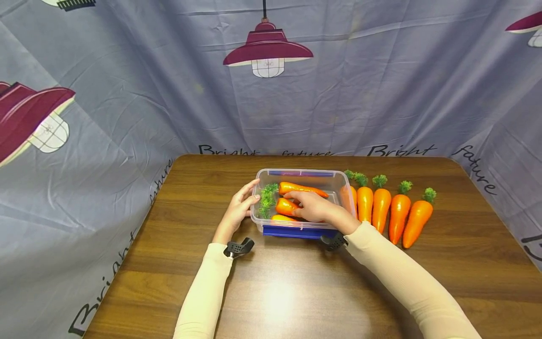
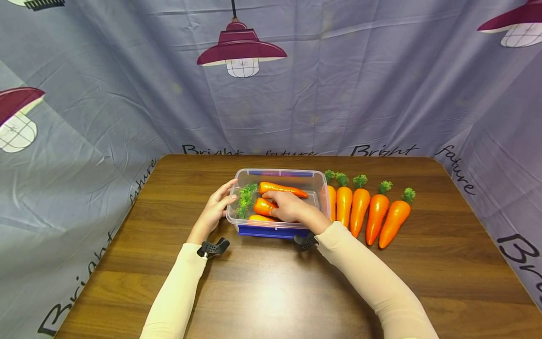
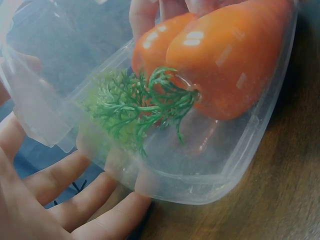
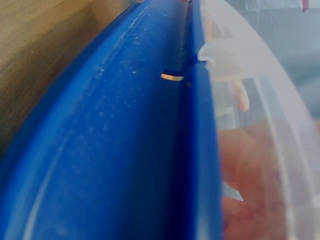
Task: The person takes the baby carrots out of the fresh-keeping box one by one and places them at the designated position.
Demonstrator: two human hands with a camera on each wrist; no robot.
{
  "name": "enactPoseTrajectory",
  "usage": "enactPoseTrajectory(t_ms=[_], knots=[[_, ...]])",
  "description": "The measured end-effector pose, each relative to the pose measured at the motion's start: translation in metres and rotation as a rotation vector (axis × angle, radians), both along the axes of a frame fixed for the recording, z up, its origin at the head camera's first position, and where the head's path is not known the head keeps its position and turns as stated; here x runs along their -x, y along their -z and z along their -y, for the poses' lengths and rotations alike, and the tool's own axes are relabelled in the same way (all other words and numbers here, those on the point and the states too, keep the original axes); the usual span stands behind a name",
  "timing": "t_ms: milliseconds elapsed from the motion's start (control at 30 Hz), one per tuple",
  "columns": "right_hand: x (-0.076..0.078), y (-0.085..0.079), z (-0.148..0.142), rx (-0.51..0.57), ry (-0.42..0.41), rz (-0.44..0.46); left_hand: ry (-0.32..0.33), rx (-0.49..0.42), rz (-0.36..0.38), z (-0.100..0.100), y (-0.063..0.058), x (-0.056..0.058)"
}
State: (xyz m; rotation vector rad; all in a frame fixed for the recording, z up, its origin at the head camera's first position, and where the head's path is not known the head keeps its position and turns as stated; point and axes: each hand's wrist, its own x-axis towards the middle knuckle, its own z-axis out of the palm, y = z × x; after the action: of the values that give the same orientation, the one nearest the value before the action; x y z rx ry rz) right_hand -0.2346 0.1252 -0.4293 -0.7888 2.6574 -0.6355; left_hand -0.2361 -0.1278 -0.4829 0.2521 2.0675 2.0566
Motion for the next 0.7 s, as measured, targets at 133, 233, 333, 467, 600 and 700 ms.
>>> enactPoseTrajectory(t_ms=[133, 233, 333, 467, 600, 700], knots=[[-0.002, -0.005, -0.005, 0.005, -0.007, -0.038, 0.001, 0.006, -0.008, 0.000, -0.001, -0.001], [-0.005, -0.010, -0.010, 0.040, -0.012, -0.065, 0.003, 0.007, -0.008, 0.000, -0.002, -0.002], [-0.007, -0.017, -0.015, 0.085, -0.007, -0.058, 0.003, 0.007, -0.006, 0.000, -0.001, -0.001], [-0.009, -0.025, -0.020, 0.097, 0.008, -0.035, 0.000, 0.013, -0.008, 0.000, 0.000, 0.000], [-0.010, -0.031, -0.024, 0.099, 0.007, -0.054, -0.001, 0.023, -0.014, 0.000, 0.001, 0.000], [-0.010, -0.034, -0.026, 0.128, 0.000, -0.096, -0.002, 0.023, -0.013, 0.000, 0.001, 0.000]])
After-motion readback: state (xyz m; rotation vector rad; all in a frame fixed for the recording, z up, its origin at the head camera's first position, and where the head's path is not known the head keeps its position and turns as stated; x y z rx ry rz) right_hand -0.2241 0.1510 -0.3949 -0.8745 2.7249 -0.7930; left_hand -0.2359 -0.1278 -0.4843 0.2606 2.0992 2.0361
